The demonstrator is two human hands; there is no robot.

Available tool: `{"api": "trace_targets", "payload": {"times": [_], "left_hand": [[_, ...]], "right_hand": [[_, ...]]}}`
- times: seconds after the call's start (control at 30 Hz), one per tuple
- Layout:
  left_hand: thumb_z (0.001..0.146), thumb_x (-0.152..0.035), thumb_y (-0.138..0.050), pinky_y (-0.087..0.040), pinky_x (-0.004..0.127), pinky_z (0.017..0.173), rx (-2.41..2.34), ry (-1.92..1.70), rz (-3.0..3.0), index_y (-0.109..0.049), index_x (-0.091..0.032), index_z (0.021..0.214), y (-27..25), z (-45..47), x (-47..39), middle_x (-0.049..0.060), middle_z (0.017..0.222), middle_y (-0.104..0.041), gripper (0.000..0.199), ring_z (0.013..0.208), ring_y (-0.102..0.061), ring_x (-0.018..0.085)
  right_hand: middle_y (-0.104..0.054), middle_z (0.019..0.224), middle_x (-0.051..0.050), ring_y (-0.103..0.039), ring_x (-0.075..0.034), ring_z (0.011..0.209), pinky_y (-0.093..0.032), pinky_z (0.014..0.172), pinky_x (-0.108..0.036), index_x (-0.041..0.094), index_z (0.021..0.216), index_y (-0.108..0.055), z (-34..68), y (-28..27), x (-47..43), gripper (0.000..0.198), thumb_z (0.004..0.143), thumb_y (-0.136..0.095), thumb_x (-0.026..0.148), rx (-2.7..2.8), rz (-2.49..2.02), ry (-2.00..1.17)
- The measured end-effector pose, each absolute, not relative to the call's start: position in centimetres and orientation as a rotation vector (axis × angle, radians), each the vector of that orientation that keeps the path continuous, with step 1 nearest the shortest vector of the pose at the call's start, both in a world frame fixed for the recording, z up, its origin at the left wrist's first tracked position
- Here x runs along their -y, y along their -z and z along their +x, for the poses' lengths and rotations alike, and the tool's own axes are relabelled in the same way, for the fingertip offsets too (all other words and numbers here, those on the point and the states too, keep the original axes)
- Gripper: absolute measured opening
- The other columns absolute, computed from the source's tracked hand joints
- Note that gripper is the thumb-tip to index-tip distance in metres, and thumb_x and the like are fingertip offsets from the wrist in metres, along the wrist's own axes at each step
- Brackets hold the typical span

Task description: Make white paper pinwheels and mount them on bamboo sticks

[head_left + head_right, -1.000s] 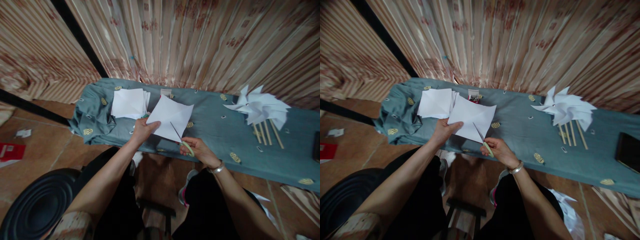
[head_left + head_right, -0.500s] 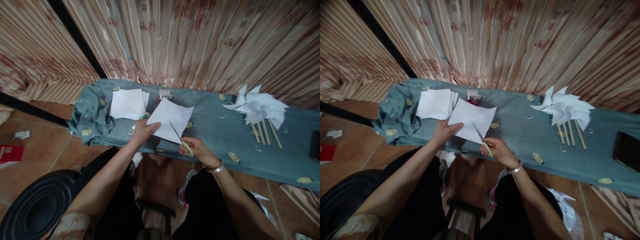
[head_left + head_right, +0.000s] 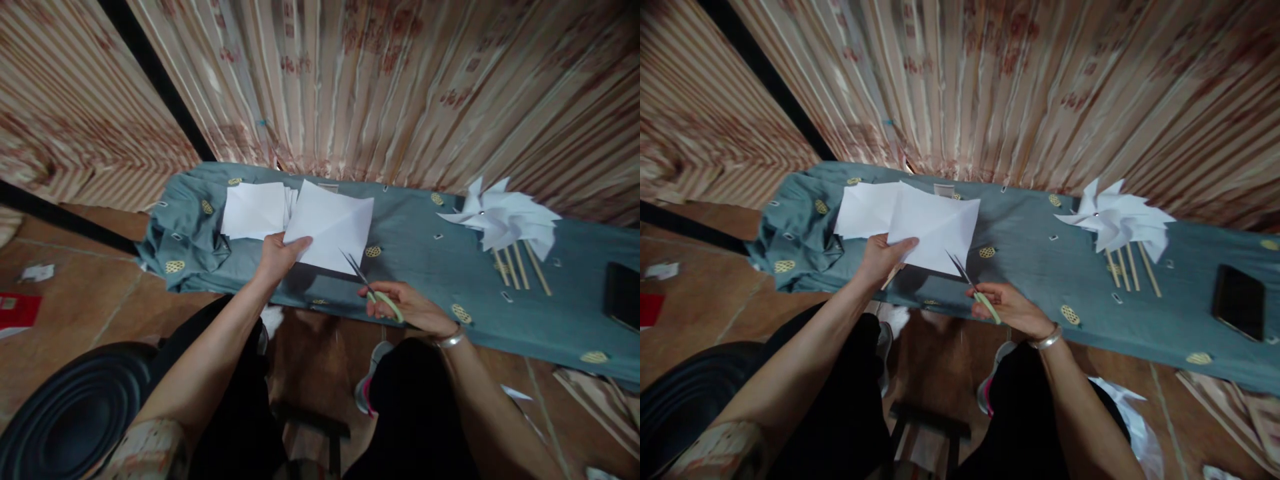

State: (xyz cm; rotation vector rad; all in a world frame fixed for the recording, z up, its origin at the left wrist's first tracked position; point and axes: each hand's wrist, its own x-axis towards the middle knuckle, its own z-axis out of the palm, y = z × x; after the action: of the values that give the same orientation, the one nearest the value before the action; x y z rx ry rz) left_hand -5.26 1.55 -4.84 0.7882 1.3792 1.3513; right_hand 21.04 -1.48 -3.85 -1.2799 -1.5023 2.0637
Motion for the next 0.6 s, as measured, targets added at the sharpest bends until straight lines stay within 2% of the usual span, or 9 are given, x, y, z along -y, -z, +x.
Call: {"api": "trace_targets", "payload": {"times": [0.13,0.27,0.43,0.5,0.6], "left_hand": [[0.042,-0.032,-0.084,-0.042,0.024,0.050,-1.353,-1.384,0.750,-0.068,-0.009,0.061,4.9,-5.7,-1.4,0.001,0.056,-0.063,0.034,0.049,-0.052,0.011],[0.048,-0.033,-0.082,-0.042,0.024,0.050,-1.362,-1.340,0.840,-0.070,-0.010,0.066,5.8,-5.9,-1.0,0.000,0.057,-0.063,0.031,0.048,-0.053,0.011],[0.059,-0.030,-0.076,-0.042,0.024,0.050,-1.434,-1.119,1.284,-0.070,-0.014,0.064,6.4,-5.3,-0.1,0.000,0.057,-0.062,0.018,0.051,-0.054,0.014],[0.064,-0.027,-0.073,-0.041,0.025,0.052,-1.442,-1.008,1.515,-0.067,-0.015,0.061,6.2,-4.6,0.5,0.000,0.058,-0.060,0.013,0.055,-0.055,0.015],[0.068,-0.024,-0.070,-0.038,0.025,0.055,-1.444,-0.850,1.772,-0.062,-0.017,0.054,5.5,-3.7,1.2,-0.001,0.056,-0.056,0.017,0.055,-0.053,0.014]], "right_hand": [[-0.065,0.069,-0.002,-0.055,-0.011,0.059,-0.043,0.054,-0.024,0.015,0.094,-0.067,24.2,3.3,1.0,0.053,0.061,-0.083,0.052,1.553,-1.367,-1.944],[-0.068,0.073,-0.003,-0.057,-0.013,0.060,-0.044,0.054,-0.024,0.018,0.099,-0.068,25.3,2.9,0.2,0.054,0.065,-0.078,0.058,1.489,-1.375,-1.503],[-0.073,0.096,-0.005,-0.067,-0.021,0.084,-0.053,0.078,-0.035,0.023,0.111,-0.063,23.0,2.8,0.1,0.054,0.066,-0.080,0.048,1.582,-1.368,-0.792],[-0.073,0.104,-0.007,-0.067,-0.023,0.089,-0.052,0.084,-0.039,0.023,0.116,-0.062,21.8,2.6,0.5,0.051,0.072,-0.076,0.044,1.770,-1.391,-0.596],[-0.072,0.107,-0.010,-0.065,-0.026,0.096,-0.051,0.086,-0.040,0.022,0.115,-0.065,20.5,2.2,1.2,0.041,0.077,-0.071,0.036,2.022,-1.341,-0.427]]}}
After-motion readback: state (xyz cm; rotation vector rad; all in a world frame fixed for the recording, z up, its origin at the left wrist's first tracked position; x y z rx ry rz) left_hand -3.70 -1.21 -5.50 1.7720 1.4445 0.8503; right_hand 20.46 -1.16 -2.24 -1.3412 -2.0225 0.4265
